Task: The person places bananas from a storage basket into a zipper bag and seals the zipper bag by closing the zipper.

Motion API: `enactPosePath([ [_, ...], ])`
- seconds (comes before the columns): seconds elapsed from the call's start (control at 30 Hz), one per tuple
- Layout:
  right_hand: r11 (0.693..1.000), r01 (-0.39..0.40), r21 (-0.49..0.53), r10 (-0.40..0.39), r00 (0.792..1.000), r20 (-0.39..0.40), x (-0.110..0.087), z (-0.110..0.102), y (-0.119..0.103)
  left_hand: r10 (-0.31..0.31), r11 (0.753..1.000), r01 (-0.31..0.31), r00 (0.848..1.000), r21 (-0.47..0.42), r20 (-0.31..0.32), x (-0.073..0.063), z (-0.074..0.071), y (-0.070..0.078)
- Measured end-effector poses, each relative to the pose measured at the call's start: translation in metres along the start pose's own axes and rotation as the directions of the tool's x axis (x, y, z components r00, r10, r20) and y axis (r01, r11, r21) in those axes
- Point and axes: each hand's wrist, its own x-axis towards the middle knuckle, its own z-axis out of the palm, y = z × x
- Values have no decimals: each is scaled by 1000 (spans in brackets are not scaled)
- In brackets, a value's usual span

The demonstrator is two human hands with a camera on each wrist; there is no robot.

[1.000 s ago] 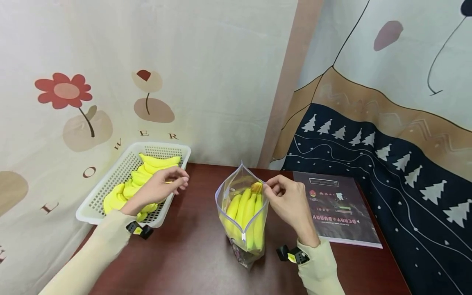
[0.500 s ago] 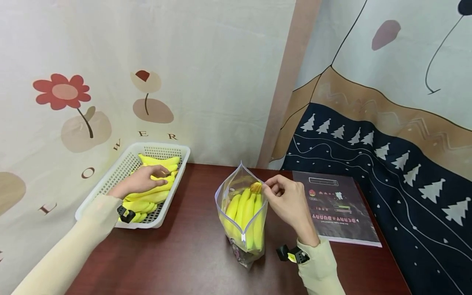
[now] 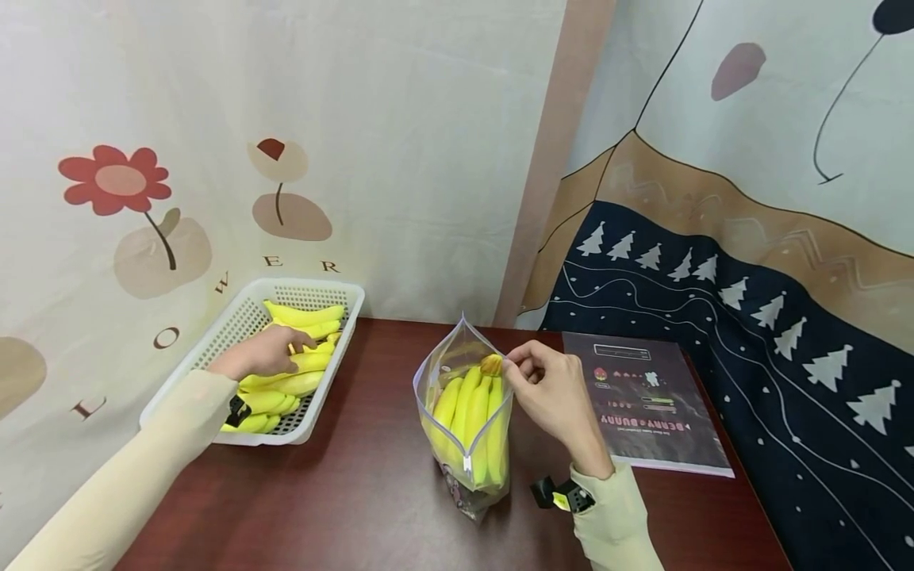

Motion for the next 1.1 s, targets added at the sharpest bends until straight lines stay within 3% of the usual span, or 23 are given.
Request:
enactPosePath([
  [0.27,1000,1,5,-1,1000,1,0,1,1,-22,1000,22,1000,18,-11,-2,1,1],
  [0.6,1000,-5,26,5,1000,2,0,1,0,-4,1000,4,993,1,-115,-10,-5,3],
  [1.1,993,-100,60,97,994,55,-1,1,-1,9,997,-26,970,-68,-243,-22,-20,19],
])
